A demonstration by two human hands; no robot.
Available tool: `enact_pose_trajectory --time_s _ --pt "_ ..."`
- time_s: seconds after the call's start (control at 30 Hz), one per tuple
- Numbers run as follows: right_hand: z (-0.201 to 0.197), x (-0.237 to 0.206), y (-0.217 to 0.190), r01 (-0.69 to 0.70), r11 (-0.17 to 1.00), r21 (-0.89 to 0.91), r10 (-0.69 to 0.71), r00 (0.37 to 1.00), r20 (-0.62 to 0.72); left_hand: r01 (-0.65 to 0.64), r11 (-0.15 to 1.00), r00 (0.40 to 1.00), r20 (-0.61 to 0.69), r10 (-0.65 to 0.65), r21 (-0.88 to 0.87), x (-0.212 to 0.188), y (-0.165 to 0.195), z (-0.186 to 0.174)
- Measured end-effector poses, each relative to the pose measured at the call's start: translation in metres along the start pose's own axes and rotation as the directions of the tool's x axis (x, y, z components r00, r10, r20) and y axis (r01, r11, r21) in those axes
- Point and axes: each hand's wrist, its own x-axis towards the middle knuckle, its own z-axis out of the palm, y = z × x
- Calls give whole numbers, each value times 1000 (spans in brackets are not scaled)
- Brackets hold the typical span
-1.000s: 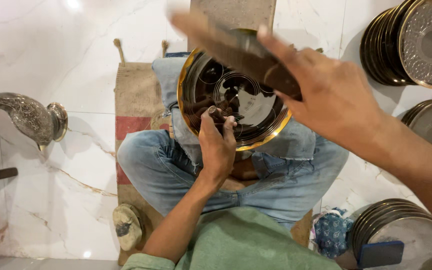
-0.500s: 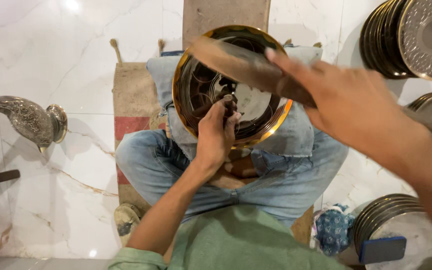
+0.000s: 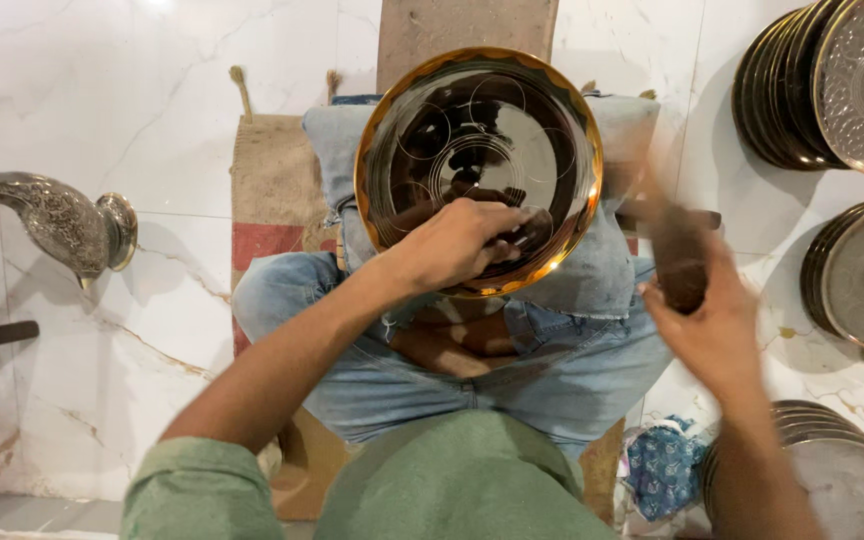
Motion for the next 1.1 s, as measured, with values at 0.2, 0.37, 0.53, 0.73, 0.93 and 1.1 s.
enact_pose_trajectory --time_s 0.2,0.37,0.53,0.73,0.93,1.1 --pt "50 -52 0 -291 899 327 320 947 -37 -121 992 977 170 125 -32 16 1 -8" --pt "56 -77 -4 -265 964 15 265 964 -13 24 993 997 82 -15 -118 16 9 -20" --pt "77 -83 -3 -294 706 644 484 865 -136 0 1000 997 73 2 -24 26 12 -20" --pt "83 -78 4 -358 735 576 476 877 -63 -125 989 965 240 101 84 37 1 -22" --pt "69 -69 0 -230 566 792 571 802 -175 -151 987 949 287 130 51 41 -1 -22" --pt "58 -47 5 -124 979 160 149 977 -155 -169 986 964 207 168 -15 33 -4 -20"
